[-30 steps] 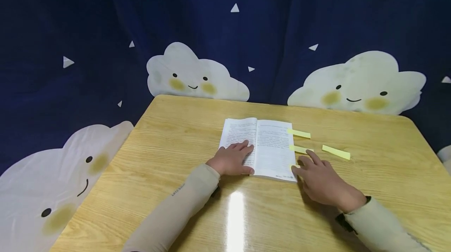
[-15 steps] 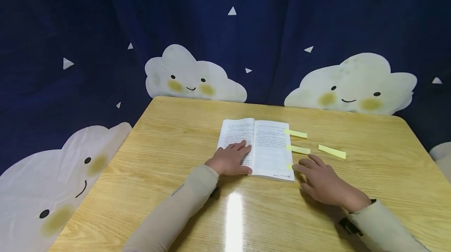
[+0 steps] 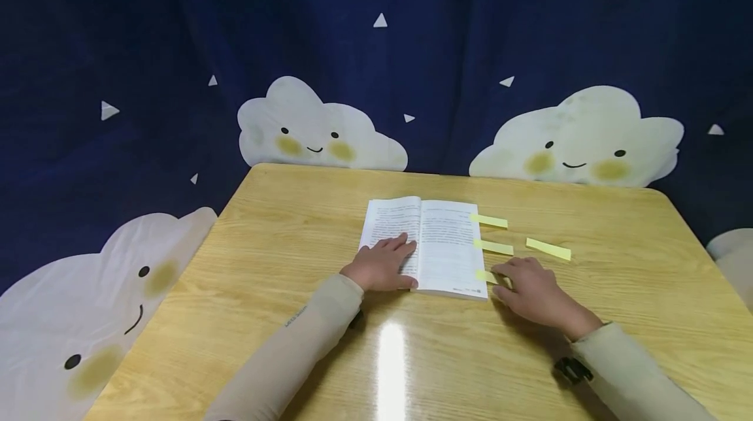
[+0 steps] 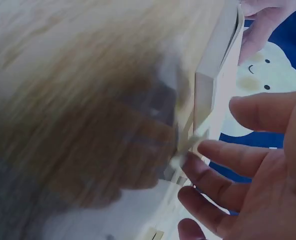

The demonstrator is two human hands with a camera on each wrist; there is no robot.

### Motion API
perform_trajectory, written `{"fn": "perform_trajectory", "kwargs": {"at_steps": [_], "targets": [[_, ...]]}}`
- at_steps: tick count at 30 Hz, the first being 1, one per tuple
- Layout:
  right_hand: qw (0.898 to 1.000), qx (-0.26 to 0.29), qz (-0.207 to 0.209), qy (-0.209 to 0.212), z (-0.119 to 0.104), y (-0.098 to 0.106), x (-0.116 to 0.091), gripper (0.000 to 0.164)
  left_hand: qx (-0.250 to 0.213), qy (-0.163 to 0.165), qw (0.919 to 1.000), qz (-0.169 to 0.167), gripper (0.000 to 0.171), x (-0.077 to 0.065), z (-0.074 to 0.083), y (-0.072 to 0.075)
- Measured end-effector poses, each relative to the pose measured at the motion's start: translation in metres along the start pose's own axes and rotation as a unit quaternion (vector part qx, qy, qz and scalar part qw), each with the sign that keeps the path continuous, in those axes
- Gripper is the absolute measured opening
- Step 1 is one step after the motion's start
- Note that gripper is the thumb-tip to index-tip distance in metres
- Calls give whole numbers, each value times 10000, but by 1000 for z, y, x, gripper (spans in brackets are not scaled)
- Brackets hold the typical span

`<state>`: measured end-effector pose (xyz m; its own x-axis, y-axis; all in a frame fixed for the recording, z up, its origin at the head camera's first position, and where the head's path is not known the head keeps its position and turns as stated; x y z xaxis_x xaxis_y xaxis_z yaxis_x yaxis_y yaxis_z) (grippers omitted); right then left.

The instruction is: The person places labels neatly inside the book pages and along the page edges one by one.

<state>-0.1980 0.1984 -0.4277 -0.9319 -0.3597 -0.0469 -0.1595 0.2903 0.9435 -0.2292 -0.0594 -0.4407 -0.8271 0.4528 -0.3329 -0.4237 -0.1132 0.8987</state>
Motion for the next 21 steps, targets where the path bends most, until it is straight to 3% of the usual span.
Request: {"fn": "perform_trajectory", "kwargs": {"at_steps": [3, 10, 21], "targets": [[10000, 35, -18, -65, 2, -1, 2, 38, -16, 25, 10000, 4, 82, -1, 0, 0], [9959, 892, -30, 134, -3, -6, 9, 38, -52, 17, 10000, 6, 81, -3, -1, 1], [9930, 1182, -1, 31, -3, -7, 15, 39, -59, -23, 10000, -34, 82, -1, -2, 0]]}}
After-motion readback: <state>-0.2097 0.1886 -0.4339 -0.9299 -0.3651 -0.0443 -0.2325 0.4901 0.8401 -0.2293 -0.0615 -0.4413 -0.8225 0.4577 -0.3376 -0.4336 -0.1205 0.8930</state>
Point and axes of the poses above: each hand's wrist, its own x-axis towards the middle knuckle, its own y-axis out of the back of the hand, z = x × y, the point moved 5 cm from there along x, towards the middle knuckle, and after that the axes turned 4 degrees about -y, right-handed, at the moved point
